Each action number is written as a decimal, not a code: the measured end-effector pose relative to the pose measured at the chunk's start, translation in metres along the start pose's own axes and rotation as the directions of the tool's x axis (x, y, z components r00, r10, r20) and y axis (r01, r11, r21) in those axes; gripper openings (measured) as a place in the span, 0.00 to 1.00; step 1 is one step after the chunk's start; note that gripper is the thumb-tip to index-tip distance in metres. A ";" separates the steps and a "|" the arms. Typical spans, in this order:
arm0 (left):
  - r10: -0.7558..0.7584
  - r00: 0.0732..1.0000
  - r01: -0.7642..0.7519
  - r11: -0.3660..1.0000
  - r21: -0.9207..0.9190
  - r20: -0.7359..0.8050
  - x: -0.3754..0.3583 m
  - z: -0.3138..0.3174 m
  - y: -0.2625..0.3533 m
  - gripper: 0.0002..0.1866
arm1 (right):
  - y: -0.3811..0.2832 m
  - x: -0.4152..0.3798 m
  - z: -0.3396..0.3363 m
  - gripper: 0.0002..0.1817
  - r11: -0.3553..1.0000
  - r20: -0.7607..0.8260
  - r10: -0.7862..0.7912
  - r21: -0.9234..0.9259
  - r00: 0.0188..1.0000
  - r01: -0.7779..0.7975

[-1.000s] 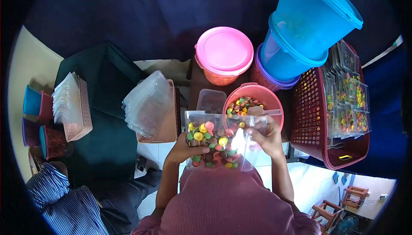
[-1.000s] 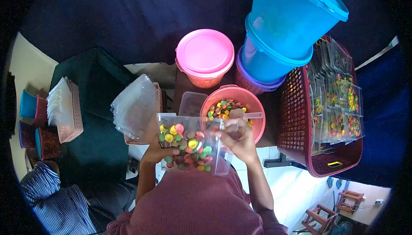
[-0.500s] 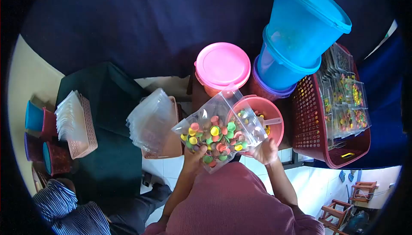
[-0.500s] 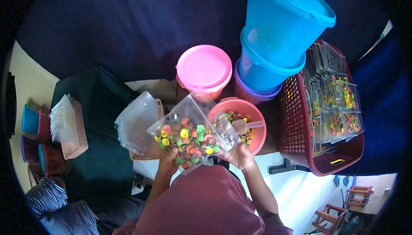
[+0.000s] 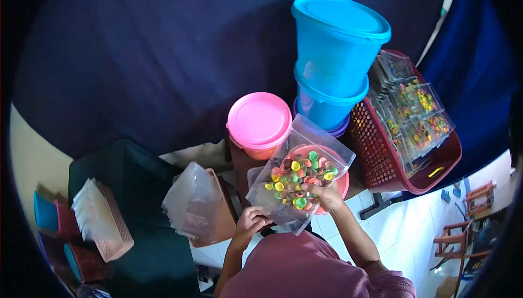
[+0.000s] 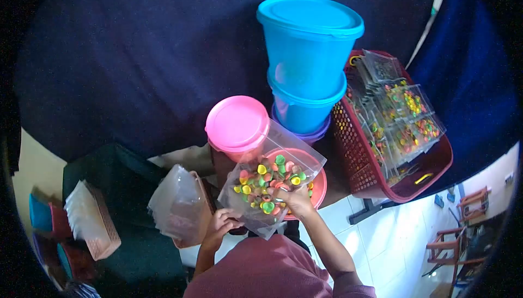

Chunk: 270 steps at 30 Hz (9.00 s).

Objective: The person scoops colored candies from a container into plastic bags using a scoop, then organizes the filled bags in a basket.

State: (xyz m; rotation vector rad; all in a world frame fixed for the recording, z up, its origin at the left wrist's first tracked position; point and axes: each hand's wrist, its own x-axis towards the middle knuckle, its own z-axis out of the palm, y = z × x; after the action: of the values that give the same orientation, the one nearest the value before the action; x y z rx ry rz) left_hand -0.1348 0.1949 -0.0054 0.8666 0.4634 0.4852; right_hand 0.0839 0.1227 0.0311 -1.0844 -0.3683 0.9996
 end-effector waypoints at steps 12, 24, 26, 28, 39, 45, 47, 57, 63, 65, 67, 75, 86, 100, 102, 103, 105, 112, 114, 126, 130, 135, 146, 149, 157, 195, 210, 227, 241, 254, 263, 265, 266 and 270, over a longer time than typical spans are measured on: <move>0.046 0.947 -0.018 0.996 0.091 -0.317 0.023 -0.043 0.024 0.14 | -0.053 -0.052 -0.039 0.15 0.997 -0.057 -0.072 0.002 0.996 0.072; 0.057 0.994 -0.045 0.992 0.117 -0.097 0.044 -0.005 0.025 0.13 | -0.053 -0.055 -0.037 0.12 0.986 -0.229 -0.105 -0.147 0.968 0.072; 0.079 0.995 -0.069 0.988 0.135 -0.068 0.044 0.005 0.023 0.14 | -0.038 -0.058 -0.063 0.14 0.993 0.045 -0.116 0.018 0.992 0.115; 0.071 0.995 -0.064 0.992 0.109 -0.069 0.047 0.010 0.014 0.15 | -0.054 -0.064 -0.052 0.14 0.983 -0.051 -0.163 -0.092 0.985 0.158; -0.083 0.967 0.054 0.991 0.122 0.242 0.044 0.132 -0.035 0.32 | -0.057 -0.104 -0.094 0.20 0.994 -0.057 -0.023 -0.111 0.998 0.017; 0.002 0.999 -0.007 0.991 0.135 0.039 0.035 0.167 -0.052 0.26 | -0.062 -0.129 -0.138 0.25 0.986 0.141 0.156 -0.076 0.978 -0.147; 0.050 0.999 -0.051 0.994 0.097 0.010 0.037 0.171 -0.062 0.27 | -0.071 -0.141 -0.138 0.20 0.981 0.174 0.157 -0.143 0.972 -0.133; 0.054 0.981 -0.052 0.999 0.017 -0.184 0.030 0.213 -0.069 0.26 | -0.100 -0.166 -0.168 0.25 0.975 0.318 0.220 -0.053 0.922 -0.214; 0.174 0.969 -0.223 0.919 -0.326 -0.174 0.041 0.226 -0.063 0.20 | -0.110 -0.152 -0.179 0.20 0.986 0.378 -0.067 0.165 0.923 0.004; 0.241 0.953 -0.271 0.949 -0.162 -0.183 0.047 0.241 -0.065 0.23 | -0.112 -0.146 -0.173 0.20 0.993 0.339 -0.109 0.077 0.934 0.088; 0.173 0.974 -0.200 0.959 -0.202 -0.146 0.059 0.236 -0.075 0.25 | -0.117 -0.140 -0.162 0.14 0.987 0.198 -0.144 -0.036 0.970 0.154; 0.227 0.954 -0.188 0.962 -0.197 0.197 0.105 0.259 -0.080 0.36 | -0.165 -0.109 -0.162 0.04 0.684 -0.152 -0.620 -0.586 0.769 0.435; 0.007 0.886 0.103 0.972 -0.211 0.464 0.151 0.269 -0.071 0.44 | -0.212 -0.086 -0.199 0.02 0.654 -0.356 -0.649 -0.712 0.672 0.255; 0.393 0.865 -0.407 0.913 0.022 -0.313 0.169 0.262 -0.043 0.23 | -0.258 -0.083 -0.272 0.16 0.512 0.206 -0.250 -0.801 0.946 0.310; 0.364 0.883 -0.336 0.931 0.140 -0.297 0.169 0.271 -0.044 0.23 | -0.263 -0.080 -0.293 0.15 0.494 0.168 -0.251 -0.825 0.953 0.275; 0.347 0.891 -0.299 0.934 0.196 -0.294 0.169 0.276 -0.045 0.23 | -0.265 -0.078 -0.299 0.16 0.476 0.145 -0.243 -0.844 0.959 0.248; 0.316 0.901 -0.225 0.926 0.301 -0.297 0.168 0.286 -0.048 0.23 | -0.267 -0.073 -0.313 0.16 0.466 0.145 -0.243 -0.850 0.959 0.246; 0.229 0.957 -0.110 0.852 0.512 -0.175 0.193 0.326 -0.028 0.25 | -0.276 -0.059 -0.340 0.17 0.377 0.228 -0.196 -0.881 0.954 0.287; 0.220 0.953 -0.035 0.764 0.644 -0.210 0.198 0.320 -0.021 0.25 | -0.276 -0.057 -0.345 0.17 0.392 0.254 -0.173 -0.869 0.952 0.303; 0.093 0.994 0.041 0.216 0.975 -0.062 0.265 0.338 -0.051 0.24 | -0.272 -0.043 -0.348 0.19 0.284 0.401 0.080 -0.887 0.912 0.365; 0.030 0.998 0.057 0.182 0.982 -0.064 0.277 0.336 -0.058 0.26 | -0.272 -0.035 -0.346 0.19 0.242 0.403 0.138 -0.899 0.905 0.364; -0.121 0.979 0.166 0.028 0.986 -0.161 0.290 0.347 -0.054 0.27 | -0.276 -0.031 -0.340 0.19 0.254 0.441 0.137 -0.881 0.887 0.399; -0.384 0.883 0.307 0.038 0.951 -0.269 0.325 0.344 -0.067 0.26 | -0.284 -0.032 -0.330 0.23 0.260 0.486 0.226 -0.865 0.844 0.428; -0.426 0.857 0.327 0.011 0.945 -0.292 0.327 0.352 -0.059 0.19 | -0.282 -0.032 -0.326 0.23 0.257 0.480 0.246 -0.870 0.842 0.420; -0.375 0.880 0.385 0.206 0.900 -0.291 0.331 0.355 -0.056 0.11 | -0.283 -0.032 -0.319 0.21 0.243 0.512 0.235 -0.854 0.826 0.461; 0.076 0.916 0.387 0.084 0.918 -0.393 0.317 0.366 -0.084 0.35 | -0.278 -0.042 -0.333 0.22 0.241 0.494 0.283 -0.866 0.822 0.438; -0.138 0.965 0.252 0.248 0.936 -0.223 0.305 0.365 -0.061 0.37 | -0.266 0.034 -0.255 0.19 -0.276 0.923 0.225 -0.246 0.311 0.929; -0.106 0.986 0.123 -0.073 0.990 -0.130 0.297 0.361 -0.086 0.10 | -0.258 0.102 -0.255 0.13 0.082 0.821 0.382 -0.487 0.424 0.870; -0.594 0.786 -0.071 -0.361 0.930 -0.170 0.228 0.375 -0.132 0.26 | -0.258 0.156 -0.239 0.05 0.171 0.795 0.438 -0.533 0.420 0.829; -0.756 0.587 -0.083 -0.413 0.907 -0.290 0.240 0.368 -0.168 0.24 | -0.241 0.170 -0.237 0.02 0.355 0.841 0.355 -0.525 0.408 0.774; -0.826 0.452 -0.174 -0.452 0.875 -0.336 0.251 0.376 -0.185 0.23 | -0.234 0.178 -0.245 0.11 0.206 0.816 0.403 -0.522 0.414 0.828; -0.834 0.426 -0.186 -0.462 0.867 -0.352 0.250 0.376 -0.189 0.23 | -0.233 0.182 -0.253 0.06 0.244 0.834 0.359 -0.516 0.418 0.821; -0.837 0.412 -0.193 -0.466 0.863 -0.360 0.249 0.376 -0.190 0.23 | -0.232 0.183 -0.255 0.01 0.279 0.850 0.315 -0.508 0.422 0.815; -0.829 0.298 -0.652 -0.539 0.533 -0.474 0.255 0.379 -0.197 0.23 | -0.237 0.184 -0.259 0.02 0.276 0.842 0.328 -0.520 0.429 0.808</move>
State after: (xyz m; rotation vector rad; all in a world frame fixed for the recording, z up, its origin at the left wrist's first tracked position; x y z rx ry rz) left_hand 0.3242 0.0042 0.0023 2.4339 -0.1127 -2.1032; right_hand 0.4769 0.1035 0.0788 -1.3084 -2.3171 0.8299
